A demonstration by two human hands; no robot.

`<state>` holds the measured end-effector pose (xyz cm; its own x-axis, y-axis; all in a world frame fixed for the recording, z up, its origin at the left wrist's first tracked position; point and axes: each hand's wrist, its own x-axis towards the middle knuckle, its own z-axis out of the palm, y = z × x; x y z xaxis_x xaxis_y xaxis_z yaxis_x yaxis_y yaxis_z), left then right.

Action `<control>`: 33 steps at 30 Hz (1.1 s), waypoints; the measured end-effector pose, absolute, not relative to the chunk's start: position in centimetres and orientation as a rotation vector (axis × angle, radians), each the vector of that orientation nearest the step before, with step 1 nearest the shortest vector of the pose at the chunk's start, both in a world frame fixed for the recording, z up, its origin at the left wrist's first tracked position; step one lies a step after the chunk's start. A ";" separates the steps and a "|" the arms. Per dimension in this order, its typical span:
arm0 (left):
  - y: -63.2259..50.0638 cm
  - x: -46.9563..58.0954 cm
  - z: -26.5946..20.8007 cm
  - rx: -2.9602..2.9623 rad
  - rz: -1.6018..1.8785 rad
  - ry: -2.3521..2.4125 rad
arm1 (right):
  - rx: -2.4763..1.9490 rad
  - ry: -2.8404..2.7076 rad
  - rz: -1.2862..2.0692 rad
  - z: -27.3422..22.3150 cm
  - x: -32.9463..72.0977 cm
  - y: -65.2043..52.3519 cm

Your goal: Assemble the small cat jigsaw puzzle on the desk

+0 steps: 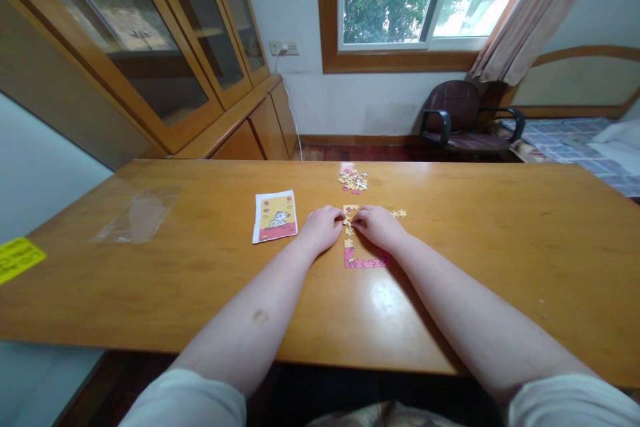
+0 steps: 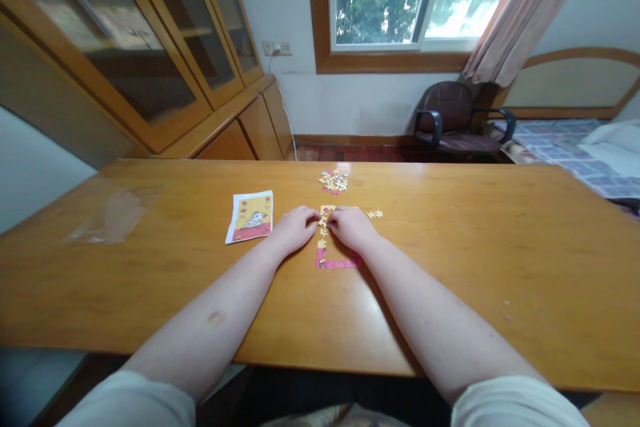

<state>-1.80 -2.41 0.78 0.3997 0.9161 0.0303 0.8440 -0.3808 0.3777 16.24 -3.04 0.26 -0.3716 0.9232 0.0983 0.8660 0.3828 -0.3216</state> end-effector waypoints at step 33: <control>-2.1 -1.7 0.5 2.411 0.319 1.490 | -1.458 -2.480 0.305 0.5 15.9 -3.6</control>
<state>-1.69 -2.13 0.52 0.4413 0.8967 0.0363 0.8327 -0.4242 0.3559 15.89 -3.58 0.49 -0.4694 0.8766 0.1062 0.8246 0.4782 -0.3023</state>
